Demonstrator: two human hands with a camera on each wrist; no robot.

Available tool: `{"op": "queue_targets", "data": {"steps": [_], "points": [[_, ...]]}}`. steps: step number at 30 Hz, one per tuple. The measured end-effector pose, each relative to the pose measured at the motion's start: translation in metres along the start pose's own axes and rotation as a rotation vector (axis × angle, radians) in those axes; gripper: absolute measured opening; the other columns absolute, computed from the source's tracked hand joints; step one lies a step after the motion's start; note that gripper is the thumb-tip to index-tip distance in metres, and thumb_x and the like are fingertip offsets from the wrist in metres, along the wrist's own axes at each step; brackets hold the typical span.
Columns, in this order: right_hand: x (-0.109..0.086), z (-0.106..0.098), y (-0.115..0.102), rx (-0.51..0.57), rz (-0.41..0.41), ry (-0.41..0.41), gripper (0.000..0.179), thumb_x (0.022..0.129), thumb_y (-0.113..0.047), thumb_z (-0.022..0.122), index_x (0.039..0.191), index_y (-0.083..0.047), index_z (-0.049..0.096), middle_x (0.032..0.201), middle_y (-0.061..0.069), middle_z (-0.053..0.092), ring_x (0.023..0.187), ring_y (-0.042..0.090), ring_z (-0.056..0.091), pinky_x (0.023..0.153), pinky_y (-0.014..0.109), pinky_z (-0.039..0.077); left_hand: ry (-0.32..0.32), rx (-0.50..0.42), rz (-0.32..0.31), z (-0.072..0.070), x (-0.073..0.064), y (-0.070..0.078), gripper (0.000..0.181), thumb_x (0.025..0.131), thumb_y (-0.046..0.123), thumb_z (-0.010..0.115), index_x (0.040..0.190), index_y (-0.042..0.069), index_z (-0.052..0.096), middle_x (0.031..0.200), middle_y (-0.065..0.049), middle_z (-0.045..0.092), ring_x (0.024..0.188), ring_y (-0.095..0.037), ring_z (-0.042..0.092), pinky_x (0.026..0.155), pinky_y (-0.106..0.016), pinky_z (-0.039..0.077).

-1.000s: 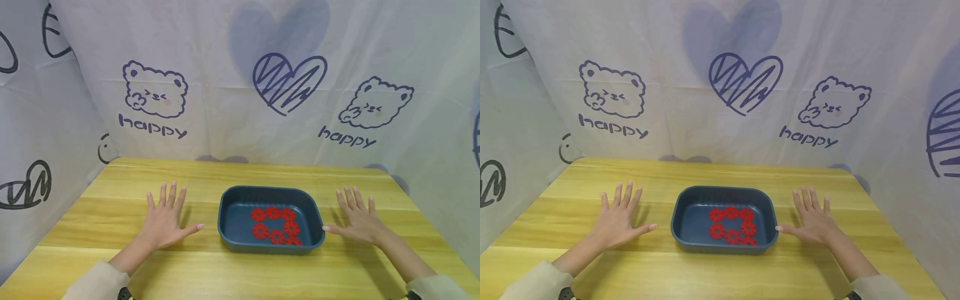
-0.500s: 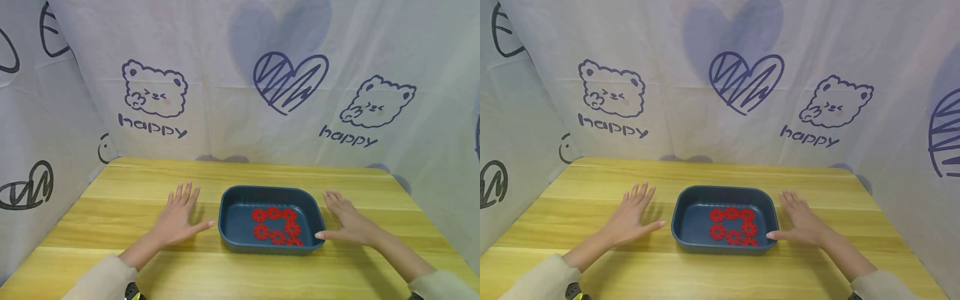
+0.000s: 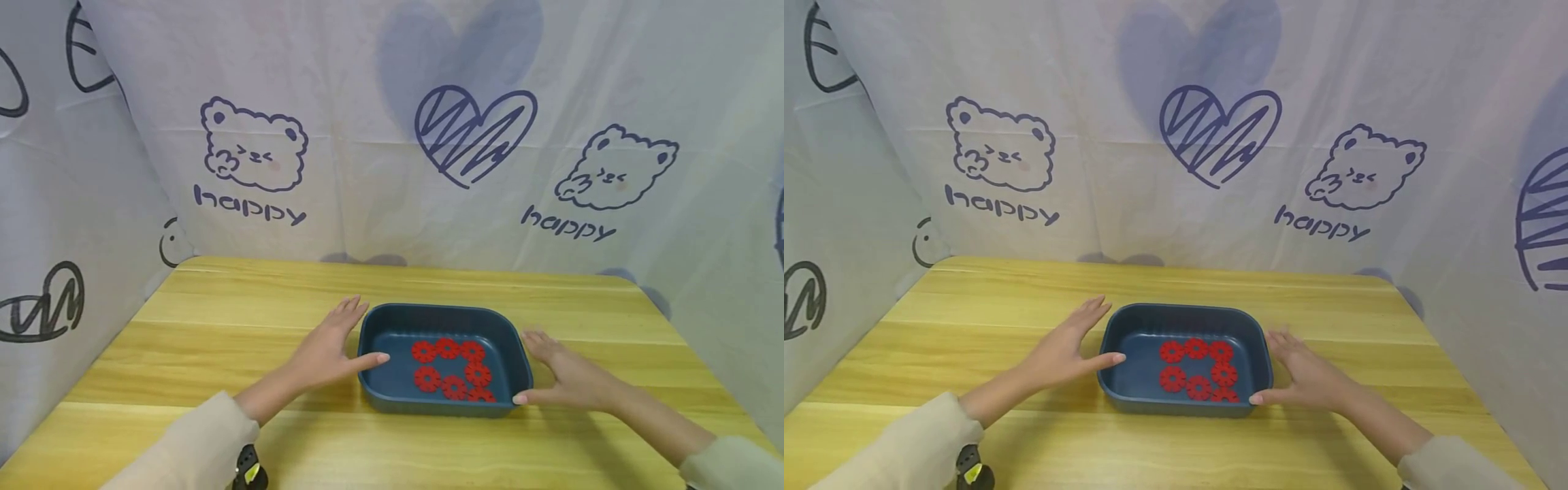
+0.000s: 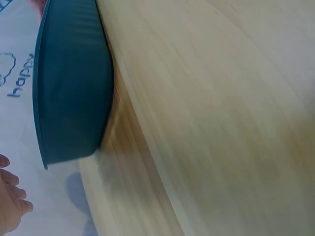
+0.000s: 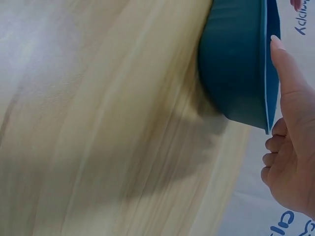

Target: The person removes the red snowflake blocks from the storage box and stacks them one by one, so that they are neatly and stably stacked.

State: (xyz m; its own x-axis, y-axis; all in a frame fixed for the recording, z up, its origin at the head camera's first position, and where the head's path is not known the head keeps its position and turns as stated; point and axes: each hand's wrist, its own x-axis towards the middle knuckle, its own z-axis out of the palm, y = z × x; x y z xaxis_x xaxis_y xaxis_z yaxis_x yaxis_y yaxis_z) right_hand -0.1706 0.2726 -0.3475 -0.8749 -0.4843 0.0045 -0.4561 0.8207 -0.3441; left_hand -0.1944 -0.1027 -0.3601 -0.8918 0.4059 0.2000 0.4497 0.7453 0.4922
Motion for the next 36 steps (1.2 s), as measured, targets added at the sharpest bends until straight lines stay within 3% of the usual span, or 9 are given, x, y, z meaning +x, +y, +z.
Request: {"op": "queue_targets", "data": {"steps": [7,19,27,36], "points": [[0.0,0.001,0.0,0.016,0.012,-0.033,0.097,0.073,-0.05,0.072,0.136,0.014,0.035,0.142,0.034,0.031,0.13,0.055,0.024,0.099,0.065,0.029,0.001,-0.108,0.016,0.01,0.011,0.016,0.08,0.08,0.051,0.065,0.141,0.006,0.039,0.149,-0.013,0.032,0.139,-0.032,0.028,0.107,-0.052,0.032],[0.0,0.002,0.0,0.013,0.009,-0.059,0.096,0.076,-0.051,0.069,0.137,0.014,0.032,0.143,0.034,0.029,0.131,0.055,0.022,0.1,0.065,0.028,0.09,-0.226,0.092,0.034,0.039,0.032,0.065,0.078,0.033,0.074,0.128,-0.002,0.052,0.133,-0.019,0.052,0.124,-0.033,0.048,0.099,-0.046,0.043],[0.0,0.002,-0.001,0.026,0.014,-0.08,0.096,0.077,-0.051,0.068,0.138,0.014,0.031,0.143,0.034,0.028,0.131,0.055,0.02,0.1,0.066,0.027,0.023,-0.257,0.059,0.055,0.055,0.033,0.063,0.08,0.032,0.072,0.127,-0.005,0.052,0.127,-0.021,0.055,0.115,-0.033,0.054,0.093,-0.045,0.047],[0.001,0.002,-0.001,0.04,0.017,-0.088,0.097,0.077,-0.05,0.068,0.138,0.014,0.029,0.144,0.034,0.026,0.131,0.056,0.018,0.1,0.067,0.026,-0.08,-0.184,-0.068,0.072,0.067,0.03,0.052,0.077,0.025,0.076,0.113,-0.011,0.06,0.113,-0.023,0.061,0.107,-0.033,0.057,0.089,-0.041,0.049]]}}
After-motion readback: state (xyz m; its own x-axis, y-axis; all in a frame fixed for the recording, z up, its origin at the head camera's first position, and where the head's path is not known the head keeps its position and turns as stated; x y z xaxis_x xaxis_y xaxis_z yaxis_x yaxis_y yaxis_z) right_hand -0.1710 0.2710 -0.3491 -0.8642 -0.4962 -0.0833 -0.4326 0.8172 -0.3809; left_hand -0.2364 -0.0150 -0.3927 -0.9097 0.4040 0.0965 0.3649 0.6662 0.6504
